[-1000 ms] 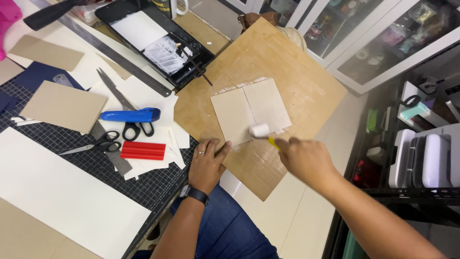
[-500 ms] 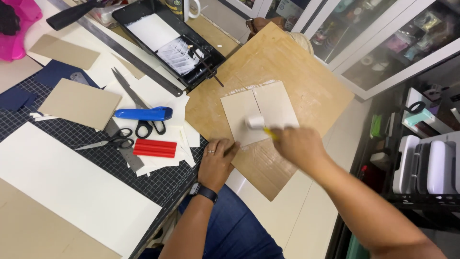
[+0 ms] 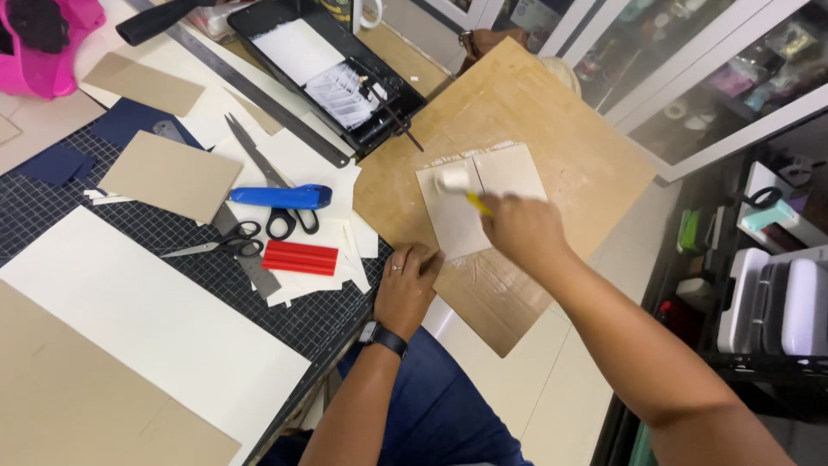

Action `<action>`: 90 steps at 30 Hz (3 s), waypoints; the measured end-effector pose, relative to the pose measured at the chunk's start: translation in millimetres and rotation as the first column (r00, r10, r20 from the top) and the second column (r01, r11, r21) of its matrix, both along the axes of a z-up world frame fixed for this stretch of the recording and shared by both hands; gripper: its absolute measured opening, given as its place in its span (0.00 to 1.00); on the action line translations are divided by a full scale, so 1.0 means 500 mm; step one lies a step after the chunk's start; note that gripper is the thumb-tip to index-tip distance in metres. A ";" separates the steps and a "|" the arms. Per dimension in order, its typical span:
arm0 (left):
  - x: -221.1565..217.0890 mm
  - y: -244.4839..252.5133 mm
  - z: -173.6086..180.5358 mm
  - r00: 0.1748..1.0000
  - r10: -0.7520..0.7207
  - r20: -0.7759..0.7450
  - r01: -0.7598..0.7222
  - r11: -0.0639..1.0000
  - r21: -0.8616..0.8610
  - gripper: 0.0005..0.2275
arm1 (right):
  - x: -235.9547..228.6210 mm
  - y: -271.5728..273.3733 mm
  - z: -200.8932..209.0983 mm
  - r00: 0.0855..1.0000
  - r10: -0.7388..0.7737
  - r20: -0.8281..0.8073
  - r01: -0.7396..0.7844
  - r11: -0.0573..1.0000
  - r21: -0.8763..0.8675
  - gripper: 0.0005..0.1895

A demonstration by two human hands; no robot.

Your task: Applying glue to cardboard pieces and assembling them onto a paper base for a craft project

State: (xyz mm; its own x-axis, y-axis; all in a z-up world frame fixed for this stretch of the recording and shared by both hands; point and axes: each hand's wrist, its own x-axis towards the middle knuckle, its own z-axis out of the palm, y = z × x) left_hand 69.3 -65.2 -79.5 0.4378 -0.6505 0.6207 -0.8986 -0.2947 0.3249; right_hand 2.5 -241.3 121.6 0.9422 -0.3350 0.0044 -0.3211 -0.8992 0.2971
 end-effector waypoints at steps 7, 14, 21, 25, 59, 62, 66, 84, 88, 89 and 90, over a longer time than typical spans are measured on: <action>0.005 -0.001 -0.006 0.999 0.040 -0.016 -0.040 0.999 0.003 0.24 | -0.062 0.089 0.034 0.998 -0.014 -0.059 0.014 1.000 -0.005 0.13; 0.003 0.008 0.022 0.996 0.083 -0.043 -0.085 0.996 -0.039 0.21 | 0.077 -0.022 -0.075 0.982 0.092 0.162 -0.082 0.994 -0.070 0.12; 0.001 0.000 0.005 0.992 0.091 -0.082 -0.094 0.995 -0.032 0.18 | -0.091 0.109 0.026 0.988 0.088 -0.127 -0.090 0.996 -0.010 0.14; -0.002 0.006 -0.003 0.994 0.071 -0.081 -0.073 0.997 -0.032 0.18 | 0.000 0.053 -0.028 0.999 0.051 -0.002 -0.051 0.998 -0.024 0.13; -0.002 0.006 0.053 0.975 0.168 -0.145 -0.171 0.985 -0.008 0.35 | -0.117 0.126 -0.003 0.996 0.080 -0.033 -0.082 0.995 -0.055 0.16; -0.001 0.013 0.075 0.974 0.125 -0.187 -0.131 0.991 -0.017 0.35 | -0.185 0.112 0.056 0.986 0.003 -0.164 0.025 0.986 0.166 0.17; -0.002 0.006 0.060 0.971 0.150 -0.186 -0.155 0.988 -0.014 0.36 | -0.177 0.039 0.163 0.998 0.016 -0.066 0.003 0.958 0.288 0.17; -0.001 -0.001 0.062 0.981 0.137 -0.134 -0.142 0.990 -0.027 0.35 | -0.141 -0.365 0.110 0.937 0.332 -0.109 -0.306 0.930 0.201 0.13; -0.002 0.001 0.061 0.983 0.146 -0.112 -0.151 0.988 -0.036 0.34 | -0.076 -0.249 0.007 0.858 0.504 0.098 -0.506 0.796 0.333 0.12; 0.000 0.000 0.060 0.984 0.142 -0.107 -0.148 0.988 -0.052 0.33 | -0.059 -0.223 -0.017 0.824 0.547 0.150 -0.562 0.751 0.346 0.12; 0.002 -0.001 0.061 0.985 0.137 -0.103 -0.143 0.988 -0.052 0.33 | -0.066 -0.238 -0.001 0.826 0.543 0.154 -0.559 0.754 0.345 0.12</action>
State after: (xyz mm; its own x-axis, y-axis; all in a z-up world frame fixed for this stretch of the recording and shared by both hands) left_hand 70.0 -65.6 -49.0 0.5833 -0.5419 0.6051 -0.8123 -0.3932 0.4308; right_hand -30.8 -360.4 121.0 0.9658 0.2572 0.0332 0.2591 -0.9622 -0.0841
